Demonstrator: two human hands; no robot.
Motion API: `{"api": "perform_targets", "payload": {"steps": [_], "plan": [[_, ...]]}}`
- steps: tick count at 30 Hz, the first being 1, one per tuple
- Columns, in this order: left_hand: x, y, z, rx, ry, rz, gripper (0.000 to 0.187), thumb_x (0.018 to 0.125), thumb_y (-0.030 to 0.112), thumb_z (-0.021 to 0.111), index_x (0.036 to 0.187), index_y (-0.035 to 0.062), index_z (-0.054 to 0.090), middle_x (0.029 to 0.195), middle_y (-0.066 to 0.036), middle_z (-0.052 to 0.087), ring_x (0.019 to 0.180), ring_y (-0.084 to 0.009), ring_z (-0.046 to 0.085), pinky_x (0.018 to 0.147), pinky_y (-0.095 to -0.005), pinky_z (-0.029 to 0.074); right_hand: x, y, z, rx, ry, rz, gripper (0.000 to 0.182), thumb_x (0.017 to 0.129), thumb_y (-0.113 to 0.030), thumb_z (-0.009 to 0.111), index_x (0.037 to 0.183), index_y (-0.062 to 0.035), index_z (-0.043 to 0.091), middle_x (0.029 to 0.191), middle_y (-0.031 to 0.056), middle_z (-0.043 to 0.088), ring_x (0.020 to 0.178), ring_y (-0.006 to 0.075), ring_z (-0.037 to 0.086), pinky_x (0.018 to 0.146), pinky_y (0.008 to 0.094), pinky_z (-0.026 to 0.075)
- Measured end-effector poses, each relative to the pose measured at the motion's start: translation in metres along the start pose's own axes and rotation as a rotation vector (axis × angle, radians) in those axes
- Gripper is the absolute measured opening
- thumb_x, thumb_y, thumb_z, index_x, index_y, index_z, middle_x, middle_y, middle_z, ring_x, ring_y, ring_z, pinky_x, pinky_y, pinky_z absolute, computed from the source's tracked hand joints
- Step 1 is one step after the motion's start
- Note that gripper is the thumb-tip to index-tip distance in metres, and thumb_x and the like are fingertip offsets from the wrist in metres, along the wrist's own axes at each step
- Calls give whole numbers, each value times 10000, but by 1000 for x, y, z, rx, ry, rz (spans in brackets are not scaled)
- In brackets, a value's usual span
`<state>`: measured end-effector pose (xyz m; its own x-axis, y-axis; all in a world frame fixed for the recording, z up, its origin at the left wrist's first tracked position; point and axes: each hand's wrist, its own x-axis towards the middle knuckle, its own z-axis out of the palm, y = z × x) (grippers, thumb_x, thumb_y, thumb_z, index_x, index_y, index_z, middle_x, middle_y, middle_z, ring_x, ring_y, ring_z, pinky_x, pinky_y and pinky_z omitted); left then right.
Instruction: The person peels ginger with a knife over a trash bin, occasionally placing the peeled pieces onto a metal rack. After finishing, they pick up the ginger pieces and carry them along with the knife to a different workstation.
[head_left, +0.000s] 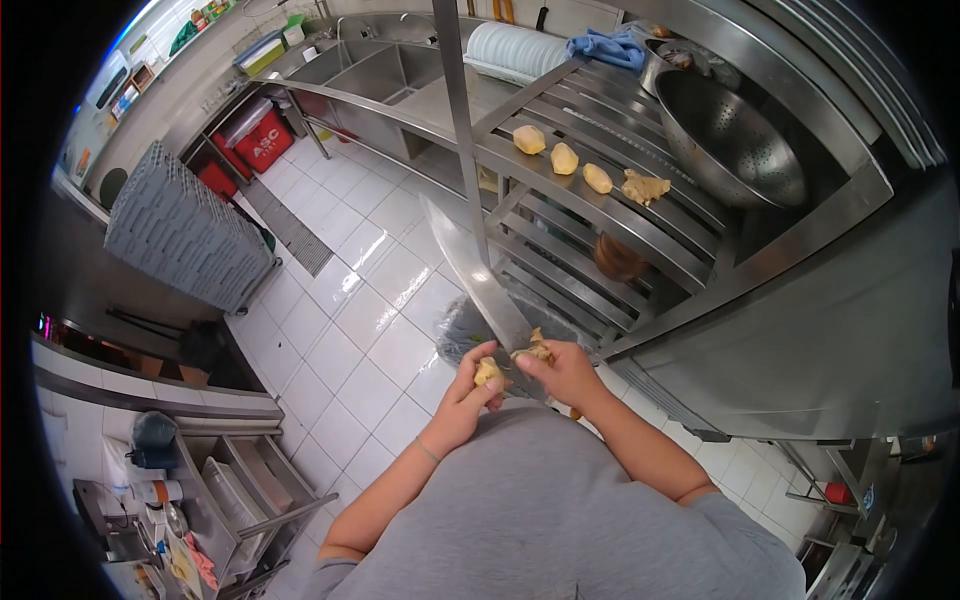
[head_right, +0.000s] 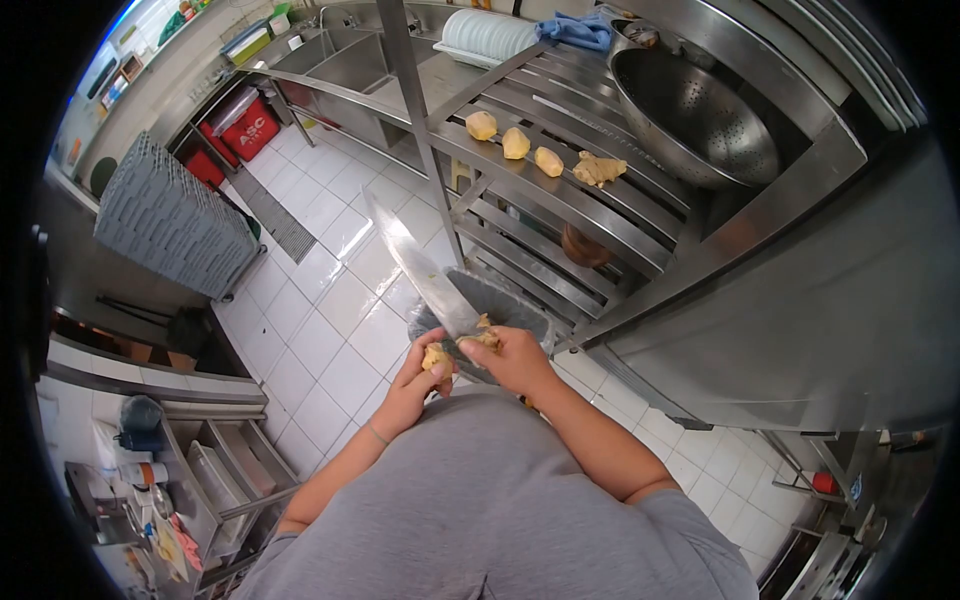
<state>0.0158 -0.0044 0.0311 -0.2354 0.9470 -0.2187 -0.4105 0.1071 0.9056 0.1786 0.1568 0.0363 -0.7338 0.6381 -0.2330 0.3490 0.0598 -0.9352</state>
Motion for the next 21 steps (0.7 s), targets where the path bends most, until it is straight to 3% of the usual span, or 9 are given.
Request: {"api": "perform_targets", "payload": {"steps": [2,4,5,7,8,10,14,16,21], "plan": [[-1,-2,-5,38,-23,-6,398,1078,179,603,1408,37,431,1113,-61,614,882,-125,587,792,-282,521,4,5,-4,-99,29,74,472,944,-515,741,1085,-68,795,840,122,763,760,227,724,737,363,556],[-1,-8,-9,97,-7,-30,507,1059,156,638,1470,63,356,1124,-59,605,905,-108,574,807,-270,507,6,4,-6,-296,150,68,548,905,-618,730,1086,-104,794,911,139,779,835,318,749,769,420,565],[-1,-10,-9,97,-6,-28,507,1059,156,638,1470,63,356,1124,-59,605,905,-108,574,807,-270,507,7,5,-5,-298,150,66,548,905,-618,730,1086,-104,794,911,139,779,835,318,749,769,420,565],[-1,-9,-7,245,12,21,519,1045,134,664,1479,69,388,1139,-49,601,946,-94,578,835,-264,506,8,8,-3,-498,309,-102,618,847,-692,743,1076,-120,782,964,151,782,908,382,739,786,462,567],[-1,-8,-6,246,12,22,519,1045,134,664,1479,69,388,1139,-49,601,946,-94,578,835,-264,506,9,8,-2,-498,310,-103,618,847,-692,743,1076,-120,782,964,151,782,908,382,739,786,462,567],[-3,1,-1,267,45,18,474,1045,137,672,1458,53,455,1173,-29,601,997,-83,582,879,-257,501,10,5,-3,-445,335,-53,617,798,-622,838,1082,-75,790,945,118,777,854,264,734,779,366,563],[-5,2,-1,200,60,42,460,1045,129,673,1463,43,505,1217,-19,609,1044,-83,592,918,-257,501,4,-2,-5,-408,179,24,627,816,-660,808,1051,-80,773,926,125,784,880,317,759,785,412,578],[-5,2,-1,196,43,59,491,1044,118,670,1498,36,501,1256,-24,620,1059,-82,596,923,-257,506,-1,-3,0,-133,88,-44,565,801,-563,878,1019,-52,779,884,114,781,812,253,755,759,368,577],[-3,0,1,165,29,119,501,1033,113,686,1489,13,505,1245,-20,626,1066,-73,584,915,-244,493,0,-2,3,-83,71,-70,526,784,-506,914,1001,-45,784,859,106,781,769,222,743,733,352,568]]}}
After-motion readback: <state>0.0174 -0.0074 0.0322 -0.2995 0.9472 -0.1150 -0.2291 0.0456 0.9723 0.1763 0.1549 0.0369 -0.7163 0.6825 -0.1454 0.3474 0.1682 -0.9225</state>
